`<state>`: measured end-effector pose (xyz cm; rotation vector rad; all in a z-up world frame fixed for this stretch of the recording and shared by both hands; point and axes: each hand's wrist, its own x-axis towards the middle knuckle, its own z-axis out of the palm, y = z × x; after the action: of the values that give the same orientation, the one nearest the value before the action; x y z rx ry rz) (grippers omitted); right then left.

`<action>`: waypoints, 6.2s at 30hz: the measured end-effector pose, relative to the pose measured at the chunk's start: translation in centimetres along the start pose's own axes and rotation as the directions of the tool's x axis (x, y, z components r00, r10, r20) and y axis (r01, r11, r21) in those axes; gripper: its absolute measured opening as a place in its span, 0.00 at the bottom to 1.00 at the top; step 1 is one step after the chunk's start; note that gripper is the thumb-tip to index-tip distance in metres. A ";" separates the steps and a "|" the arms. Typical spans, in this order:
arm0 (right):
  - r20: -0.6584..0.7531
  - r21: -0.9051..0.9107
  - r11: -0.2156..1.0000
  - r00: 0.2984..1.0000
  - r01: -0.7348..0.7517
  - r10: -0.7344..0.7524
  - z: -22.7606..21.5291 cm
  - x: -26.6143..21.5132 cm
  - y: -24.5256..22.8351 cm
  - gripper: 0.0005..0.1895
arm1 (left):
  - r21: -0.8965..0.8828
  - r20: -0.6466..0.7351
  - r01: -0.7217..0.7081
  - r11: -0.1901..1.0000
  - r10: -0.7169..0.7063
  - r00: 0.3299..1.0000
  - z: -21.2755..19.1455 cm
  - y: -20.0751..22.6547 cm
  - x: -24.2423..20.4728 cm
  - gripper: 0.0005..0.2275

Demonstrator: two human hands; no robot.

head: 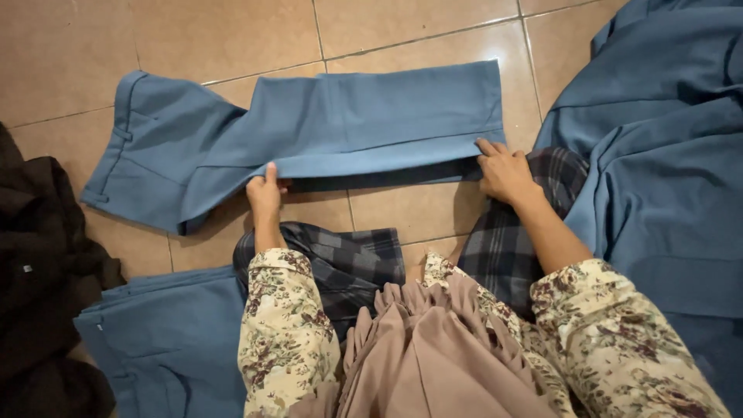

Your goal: Folding blue trousers and stacking them on a tiled floor.

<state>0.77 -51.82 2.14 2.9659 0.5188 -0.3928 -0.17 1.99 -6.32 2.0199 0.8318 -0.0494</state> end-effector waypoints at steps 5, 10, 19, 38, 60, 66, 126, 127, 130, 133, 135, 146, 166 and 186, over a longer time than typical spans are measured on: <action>0.039 0.069 0.998 0.999 -0.002 -0.001 -1.5 -1.6 -2.4 0.22 | -0.035 -0.339 -0.153 0.988 0.132 0.932 1.0 -1.2 1.6 0.21; 0.022 -0.011 0.998 0.998 0.067 -0.067 2.4 -1.1 -3.1 0.24 | -0.242 -0.337 -0.025 0.970 -0.060 0.940 1.4 0.0 2.1 0.16; 0.083 0.054 0.998 0.996 0.041 -0.045 3.5 -0.8 -2.9 0.22 | -0.395 -0.162 0.187 0.899 -0.269 0.949 0.5 0.1 1.1 0.28; 0.106 0.206 0.977 0.994 -0.059 0.038 1.9 -1.1 -2.7 0.12 | -0.211 -0.271 0.127 0.969 -0.183 0.945 1.3 -5.5 5.2 0.23; -0.079 0.175 0.982 0.995 0.073 -0.060 4.4 6.0 -5.6 0.38 | 0.697 0.239 -0.445 0.562 0.403 0.883 14.7 8.0 -7.3 0.28; -0.029 0.192 0.979 0.998 0.061 -0.056 4.1 5.9 -6.0 0.39 | 0.780 0.117 -0.261 0.569 0.279 0.953 10.3 5.4 -2.5 0.29; -0.386 0.412 -0.871 0.917 0.266 0.098 -12.7 -6.2 5.3 0.08 | 0.302 0.447 -0.718 0.627 0.572 0.688 28.6 14.7 -20.4 0.29; -0.464 0.284 -0.951 0.886 0.121 -0.025 -12.3 -5.8 5.2 0.10 | 0.303 0.436 -0.760 0.575 0.625 0.647 29.0 14.4 -20.6 0.30; 0.004 0.653 -0.702 0.926 0.284 0.378 -6.9 -4.4 4.9 0.02 | 0.138 0.530 -0.832 0.537 0.669 0.520 29.2 13.6 -20.3 0.27; 0.110 0.868 -0.493 0.943 0.062 0.313 -10.4 -2.8 -1.9 0.31 | 0.125 0.716 -0.712 0.691 0.433 0.547 33.5 9.5 -16.5 0.23; 0.054 0.838 -0.539 0.971 0.083 0.232 -12.7 -1.4 -5.7 0.35 | -0.067 0.617 -0.595 0.801 0.501 0.606 29.4 9.4 -14.1 0.20; 0.093 0.880 -0.457 0.990 -0.130 -0.103 -6.4 8.5 -18.0 0.57 | -0.658 0.604 0.504 0.560 -0.008 0.797 8.3 6.1 -6.0 0.42; -0.112 0.976 0.219 0.816 -0.018 0.567 3.2 12.1 1.3 0.16 | 0.039 0.168 -0.094 0.995 0.086 0.982 7.4 5.5 -4.4 0.41; 0.071 0.920 0.390 0.993 -0.031 -0.089 -14.5 11.0 1.0 0.15 | 0.083 0.166 -0.066 0.994 0.052 0.985 10.0 1.2 -1.6 0.23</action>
<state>14.50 -47.10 13.15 3.9576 0.4041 -1.2191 2.12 -6.94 -10.62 2.0901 0.6758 -0.2193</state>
